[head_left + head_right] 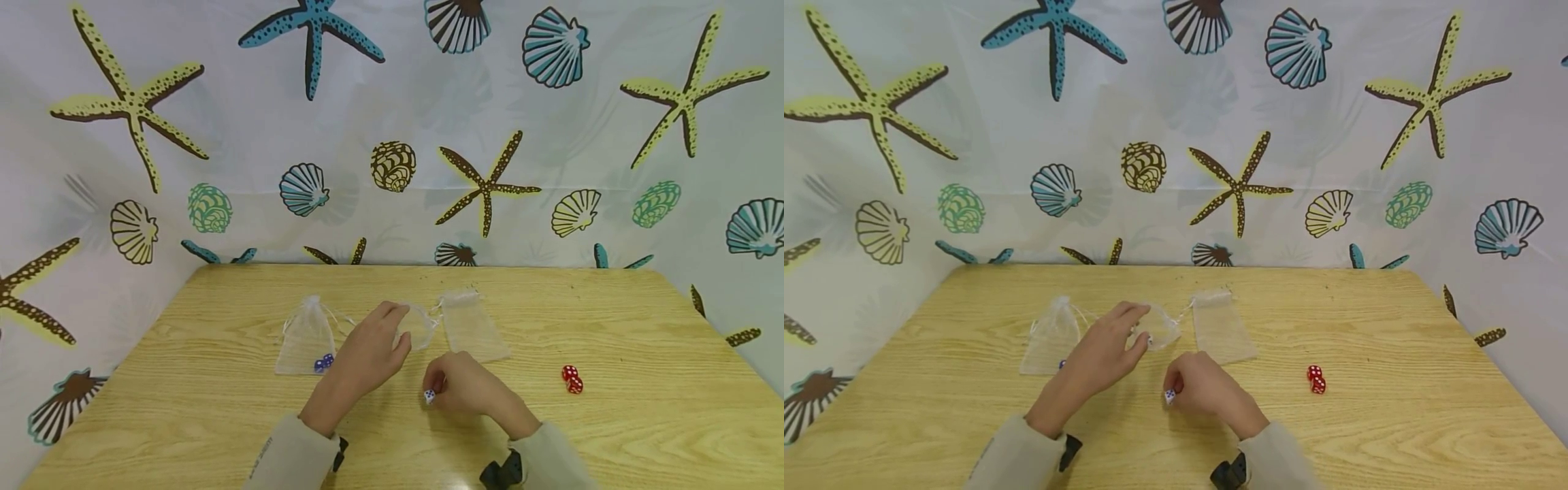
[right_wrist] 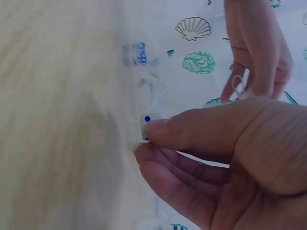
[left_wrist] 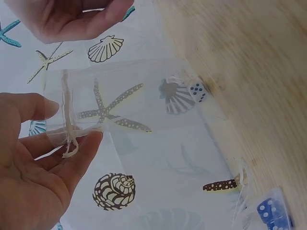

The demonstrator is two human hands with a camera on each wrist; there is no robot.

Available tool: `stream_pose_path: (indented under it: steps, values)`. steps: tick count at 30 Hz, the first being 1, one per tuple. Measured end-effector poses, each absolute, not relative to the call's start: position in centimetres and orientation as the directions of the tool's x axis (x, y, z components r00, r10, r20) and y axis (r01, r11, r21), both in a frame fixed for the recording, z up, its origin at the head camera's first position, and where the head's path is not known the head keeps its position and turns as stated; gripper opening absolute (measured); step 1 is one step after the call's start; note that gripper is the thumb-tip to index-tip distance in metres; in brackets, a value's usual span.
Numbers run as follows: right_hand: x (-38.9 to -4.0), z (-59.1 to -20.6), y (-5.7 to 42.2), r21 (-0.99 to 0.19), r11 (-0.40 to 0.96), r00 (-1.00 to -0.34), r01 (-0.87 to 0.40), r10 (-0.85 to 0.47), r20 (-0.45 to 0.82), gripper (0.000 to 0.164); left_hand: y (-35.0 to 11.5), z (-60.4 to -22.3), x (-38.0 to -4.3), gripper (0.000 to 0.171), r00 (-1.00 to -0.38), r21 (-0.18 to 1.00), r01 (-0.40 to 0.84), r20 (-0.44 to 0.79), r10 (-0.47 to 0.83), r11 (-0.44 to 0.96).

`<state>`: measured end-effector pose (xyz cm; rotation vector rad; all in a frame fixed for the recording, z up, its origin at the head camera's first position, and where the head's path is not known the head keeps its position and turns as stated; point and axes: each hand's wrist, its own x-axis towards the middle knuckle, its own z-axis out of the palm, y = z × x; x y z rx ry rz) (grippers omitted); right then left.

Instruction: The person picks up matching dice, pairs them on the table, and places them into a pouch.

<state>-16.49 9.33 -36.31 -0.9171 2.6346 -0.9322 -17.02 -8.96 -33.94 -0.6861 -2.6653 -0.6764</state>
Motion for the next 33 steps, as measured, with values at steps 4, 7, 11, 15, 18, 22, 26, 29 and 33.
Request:
stream_pose_path:
  steps: [4, 7, 11, 15, 18, 22, 26, 29, 33]
  values:
    - [-16.6, -35.1, 10.2, -0.61, 0.622, -0.809, -0.49, -0.585, 0.054, 0.008, -8.8, -33.8, -17.0, 0.038, -0.839, 0.358, 0.517, 0.393, 0.377, 0.777]
    - [-16.4, -34.2, 10.7, -0.605, 0.63, -0.825, -0.487, -0.559, 0.083, 0.007, -8.7, -33.7, -16.8, 0.039, -0.841, 0.365, 0.515, 0.387, 0.377, 0.775]
    - [-16.2, -33.0, 11.3, -0.603, 0.643, -0.845, -0.472, -0.524, 0.103, 0.006, -8.5, -33.6, -16.6, 0.039, -0.84, 0.369, 0.521, 0.382, 0.385, 0.77]
    - [-16.0, -32.0, 11.9, -0.588, 0.662, -0.862, -0.465, -0.489, 0.131, 0.007, -8.4, -33.6, -16.6, 0.039, -0.832, 0.354, 0.53, 0.39, 0.394, 0.77]
    - [-15.8, -31.4, 12.3, -0.577, 0.675, -0.873, -0.46, -0.464, 0.153, 0.008, -8.3, -33.6, -16.4, 0.039, -0.834, 0.354, 0.529, 0.386, 0.395, 0.771]
    - [-15.3, -30.5, 12.4, -0.571, 0.687, -0.885, -0.449, -0.429, 0.181, 0.009, -8.0, -33.6, -16.2, 0.04, -0.831, 0.361, 0.54, 0.369, 0.416, 0.76]
    - [-14.7, -30.0, 12.2, -0.573, 0.685, -0.891, -0.45, -0.387, 0.237, 0.009, -7.7, -33.7, -15.9, 0.04, -0.823, 0.364, 0.553, 0.376, 0.425, 0.749]
    - [-14.5, -30.2, 11.8, -0.58, 0.669, -0.886, -0.464, -0.364, 0.289, 0.009, -7.5, -33.8, -15.8, 0.04, -0.817, 0.353, 0.561, 0.385, 0.43, 0.749]
    - [-14.5, -30.8, 10.8, -0.567, 0.657, -0.867, -0.497, -0.346, 0.359, 0.011, -7.3, -33.9, -15.6, 0.04, -0.806, 0.334, 0.574, 0.389, 0.446, 0.747]
